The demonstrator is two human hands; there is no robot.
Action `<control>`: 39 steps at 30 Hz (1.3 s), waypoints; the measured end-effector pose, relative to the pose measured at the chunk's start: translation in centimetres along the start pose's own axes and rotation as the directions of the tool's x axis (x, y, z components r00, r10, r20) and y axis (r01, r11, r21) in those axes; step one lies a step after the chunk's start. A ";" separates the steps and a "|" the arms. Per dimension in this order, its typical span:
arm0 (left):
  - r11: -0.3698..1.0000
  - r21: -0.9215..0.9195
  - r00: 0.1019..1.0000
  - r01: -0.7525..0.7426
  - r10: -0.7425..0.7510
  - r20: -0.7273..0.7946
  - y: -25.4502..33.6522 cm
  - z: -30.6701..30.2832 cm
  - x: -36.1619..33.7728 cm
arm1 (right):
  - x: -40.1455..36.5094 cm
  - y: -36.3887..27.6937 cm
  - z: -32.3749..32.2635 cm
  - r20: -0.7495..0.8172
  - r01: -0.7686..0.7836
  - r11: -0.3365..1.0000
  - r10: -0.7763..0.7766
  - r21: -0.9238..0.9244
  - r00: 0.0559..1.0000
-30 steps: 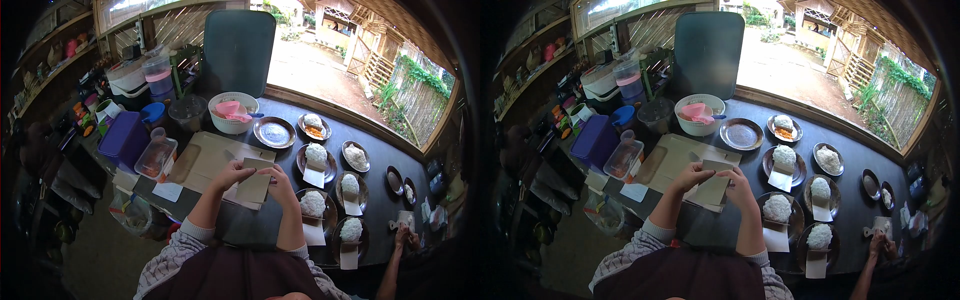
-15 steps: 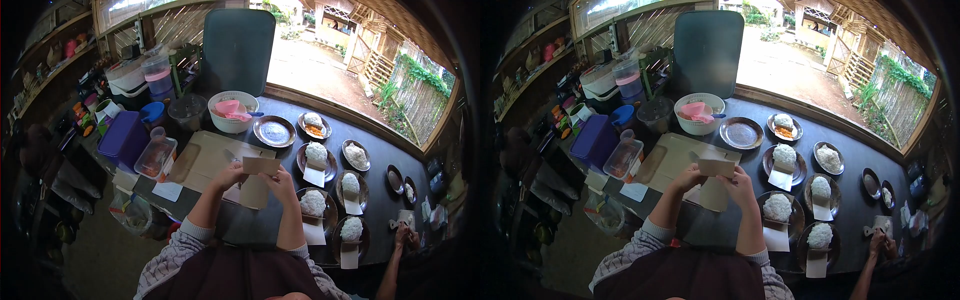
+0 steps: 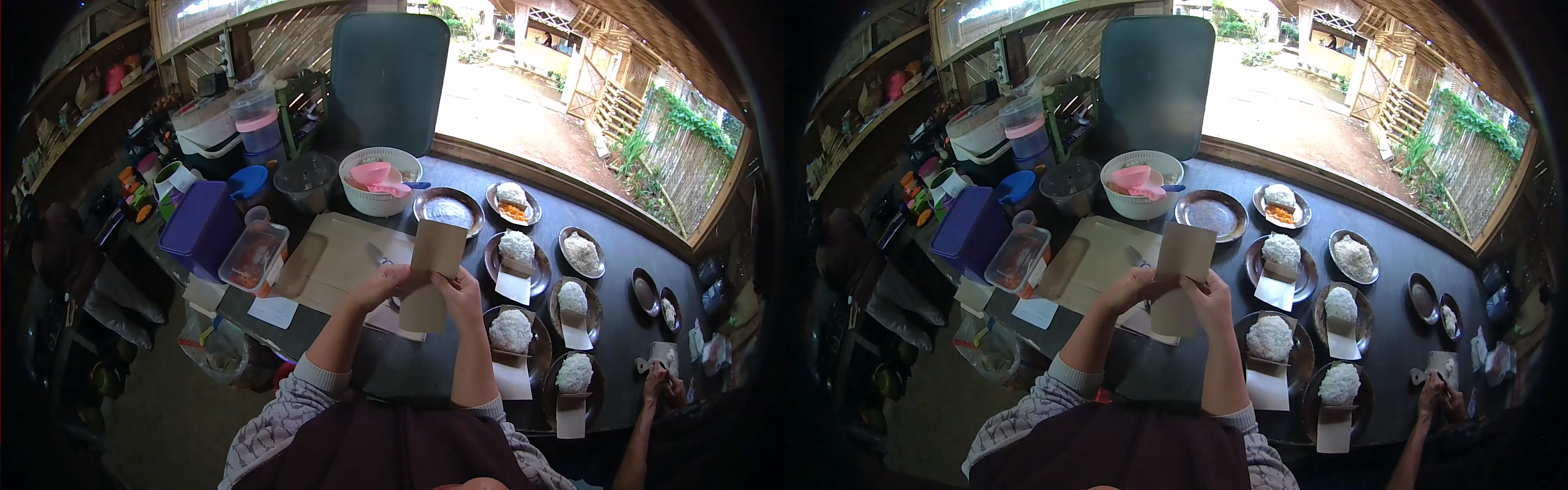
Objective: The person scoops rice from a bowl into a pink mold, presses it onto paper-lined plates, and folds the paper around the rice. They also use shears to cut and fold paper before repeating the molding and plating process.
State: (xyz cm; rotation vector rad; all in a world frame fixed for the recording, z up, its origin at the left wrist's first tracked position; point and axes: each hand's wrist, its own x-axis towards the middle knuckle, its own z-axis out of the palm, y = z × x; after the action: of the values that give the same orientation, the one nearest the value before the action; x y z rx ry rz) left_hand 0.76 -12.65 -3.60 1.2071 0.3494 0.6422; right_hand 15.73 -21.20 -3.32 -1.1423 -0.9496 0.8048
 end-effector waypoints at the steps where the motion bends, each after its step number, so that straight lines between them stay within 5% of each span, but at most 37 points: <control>1: 1.000 0.000 1.000 0.001 -0.001 0.001 -0.1 0.2 0.2 | 0.1 0.2 0.0 -0.010 0.033 0.999 -0.033 0.006 0.999; 3: 0.978 0.190 0.996 -0.087 0.082 0.031 -0.2 0.7 0.4 | 0.1 0.1 0.1 -0.034 0.048 0.999 -0.047 0.012 0.998; 14: 0.990 0.131 0.996 -0.046 0.056 -0.071 -0.9 1.2 0.8 | 0.3 0.5 0.5 -0.180 0.146 0.989 -0.146 -0.010 0.973; 19: 0.998 0.064 1.000 0.005 -0.005 -0.006 -0.8 0.4 0.7 | 0.2 0.4 -0.5 -0.015 -0.030 0.997 0.031 0.077 0.999; 22: 0.997 0.067 0.994 -0.045 0.051 -0.099 0.0 1.6 0.4 | 0.2 0.6 -0.6 0.013 -0.074 0.997 0.074 0.005 0.997; 39: 0.999 0.038 0.980 -0.019 0.027 -0.198 -0.6 0.7 0.7 | 0.0 0.2 -0.6 0.004 -0.085 0.995 0.084 0.046 0.996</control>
State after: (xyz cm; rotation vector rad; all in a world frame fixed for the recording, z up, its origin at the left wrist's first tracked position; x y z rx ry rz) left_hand 1.80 -12.85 -3.89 1.1854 0.5167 0.7819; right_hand 16.32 -21.37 -3.57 -1.1475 -0.8850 0.8923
